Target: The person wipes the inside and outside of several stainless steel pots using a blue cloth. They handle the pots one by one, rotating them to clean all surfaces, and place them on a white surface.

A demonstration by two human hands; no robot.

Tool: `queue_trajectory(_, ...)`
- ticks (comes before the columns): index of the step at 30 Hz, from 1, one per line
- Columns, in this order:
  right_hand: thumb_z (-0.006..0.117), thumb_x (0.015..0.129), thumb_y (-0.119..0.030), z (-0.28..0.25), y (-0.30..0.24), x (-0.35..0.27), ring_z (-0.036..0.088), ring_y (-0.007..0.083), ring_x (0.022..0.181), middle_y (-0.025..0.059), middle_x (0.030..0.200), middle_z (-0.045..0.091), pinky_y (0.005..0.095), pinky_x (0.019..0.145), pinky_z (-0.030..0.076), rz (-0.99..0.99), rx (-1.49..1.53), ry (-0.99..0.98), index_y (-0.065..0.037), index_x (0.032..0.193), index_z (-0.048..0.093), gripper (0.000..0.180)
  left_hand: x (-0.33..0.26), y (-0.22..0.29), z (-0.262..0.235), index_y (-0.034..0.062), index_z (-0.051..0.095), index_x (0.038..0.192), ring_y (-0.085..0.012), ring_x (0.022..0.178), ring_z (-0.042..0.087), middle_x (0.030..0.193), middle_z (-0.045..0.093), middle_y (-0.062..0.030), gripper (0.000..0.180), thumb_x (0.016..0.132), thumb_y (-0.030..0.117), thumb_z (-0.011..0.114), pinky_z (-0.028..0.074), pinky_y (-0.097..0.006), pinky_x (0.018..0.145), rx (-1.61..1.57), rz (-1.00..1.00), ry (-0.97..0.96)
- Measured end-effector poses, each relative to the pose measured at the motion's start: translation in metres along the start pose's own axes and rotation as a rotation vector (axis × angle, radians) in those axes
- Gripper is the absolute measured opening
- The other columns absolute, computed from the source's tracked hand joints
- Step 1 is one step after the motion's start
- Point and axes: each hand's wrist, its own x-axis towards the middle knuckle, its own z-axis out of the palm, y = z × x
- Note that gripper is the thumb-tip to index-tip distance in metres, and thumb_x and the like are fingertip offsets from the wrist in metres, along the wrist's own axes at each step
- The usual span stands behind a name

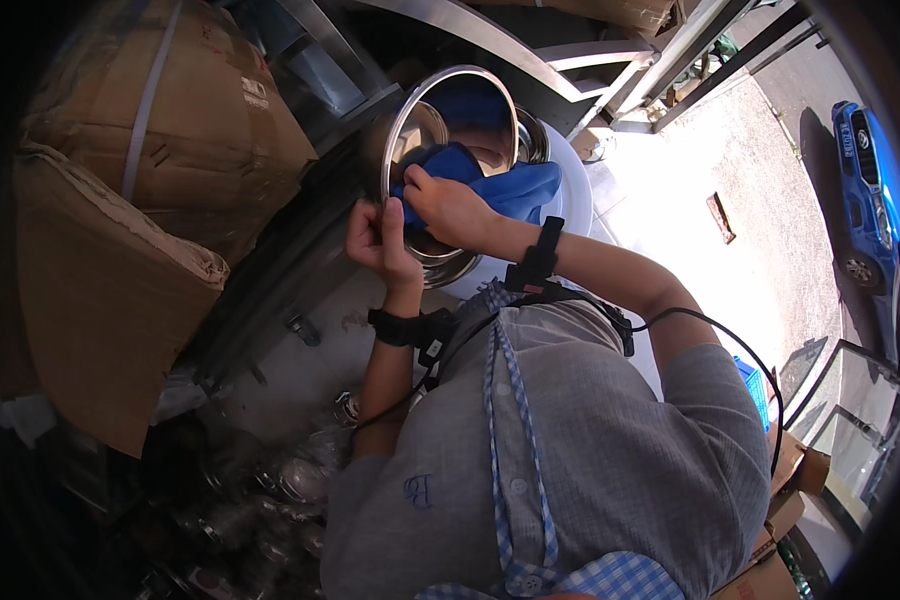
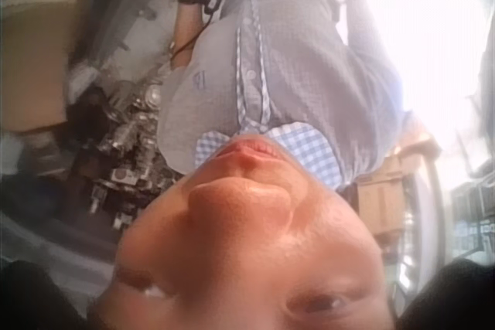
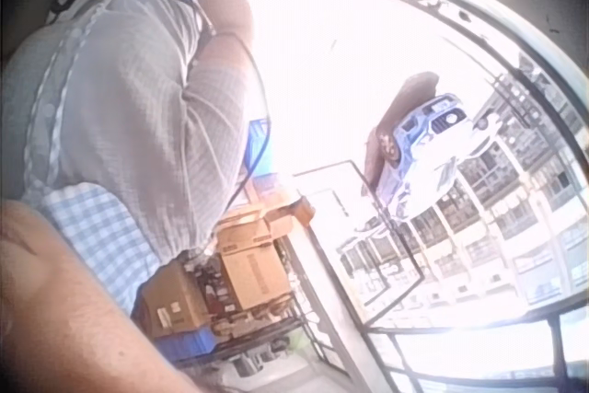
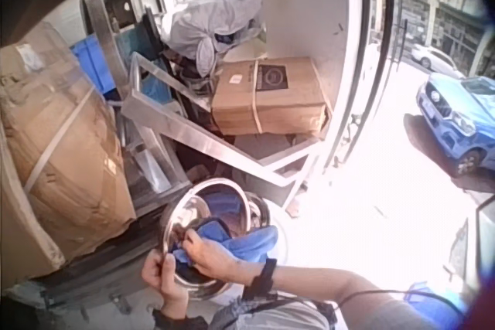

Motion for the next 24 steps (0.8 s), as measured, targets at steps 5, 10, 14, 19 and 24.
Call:
queue_trajectory(5, 0.070, 0.068, -0.001, -0.027, 0.041, 0.015, 0.061, 0.0409, 0.087, 0.0204, 0.115, 0.047, 0.0447, 0.075, 0.053, 0.202, 0.085, 0.237, 0.002, 0.107, 0.050, 0.044, 0.001, -0.005, -0.005, 0.0065, 0.038, 0.066, -0.0051, 0.064, 0.030, 0.065, 0.033, 0.0053, 0.033, 0.088, 0.011, 0.063, 0.023, -0.023, 0.058, -0.091, -0.015, -0.002)
queue_trajectory(10, 0.072, 0.065, 0.001, -0.027, 0.021, 0.010, 0.061, 0.0404, 0.091, 0.0196, 0.117, 0.046, 0.0432, 0.076, 0.053, 0.121, 0.154, 0.199, 0.001, 0.107, 0.051, 0.047, 0.000, 0.006, 0.006, 0.0070, 0.038, 0.066, -0.0046, 0.065, 0.032, 0.066, 0.036, 0.0053, 0.033, 0.088, 0.012, 0.062, 0.024, -0.023, 0.058, -0.069, -0.072, 0.032)
queue_trajectory(14, 0.074, 0.061, 0.000, -0.020, 0.020, 0.006, 0.060, 0.0358, 0.095, 0.0163, 0.118, 0.046, 0.0390, 0.080, 0.052, -0.156, 0.102, -0.054, -0.001, 0.109, 0.049, 0.054, -0.005, -0.004, -0.001, 0.0062, 0.041, 0.067, -0.0044, 0.066, 0.035, 0.067, 0.040, 0.0050, 0.030, 0.089, 0.011, 0.062, 0.027, -0.022, 0.060, -0.049, -0.088, 0.018)
queue_trajectory(19, 0.072, 0.065, -0.001, -0.043, 0.040, 0.021, 0.064, 0.0349, 0.085, 0.0186, 0.110, 0.052, 0.0409, 0.074, 0.055, 0.186, 0.019, 0.328, 0.000, 0.090, 0.059, 0.029, -0.008, 0.001, 0.004, 0.0053, 0.044, 0.069, -0.0045, 0.067, 0.037, 0.071, 0.046, 0.0042, 0.027, 0.090, 0.011, 0.061, 0.030, -0.021, 0.062, -0.150, -0.151, 0.073)
queue_trajectory(24, 0.070, 0.063, -0.001, -0.013, 0.011, 0.005, 0.064, 0.0316, 0.086, 0.0155, 0.112, 0.051, 0.0393, 0.073, 0.055, -0.188, -0.049, 0.059, -0.002, 0.092, 0.060, 0.030, -0.013, -0.011, 0.001, 0.0061, 0.043, 0.068, -0.0039, 0.065, 0.036, 0.068, 0.043, 0.0054, 0.029, 0.089, 0.012, 0.063, 0.029, -0.022, 0.060, -0.125, -0.228, 0.088)
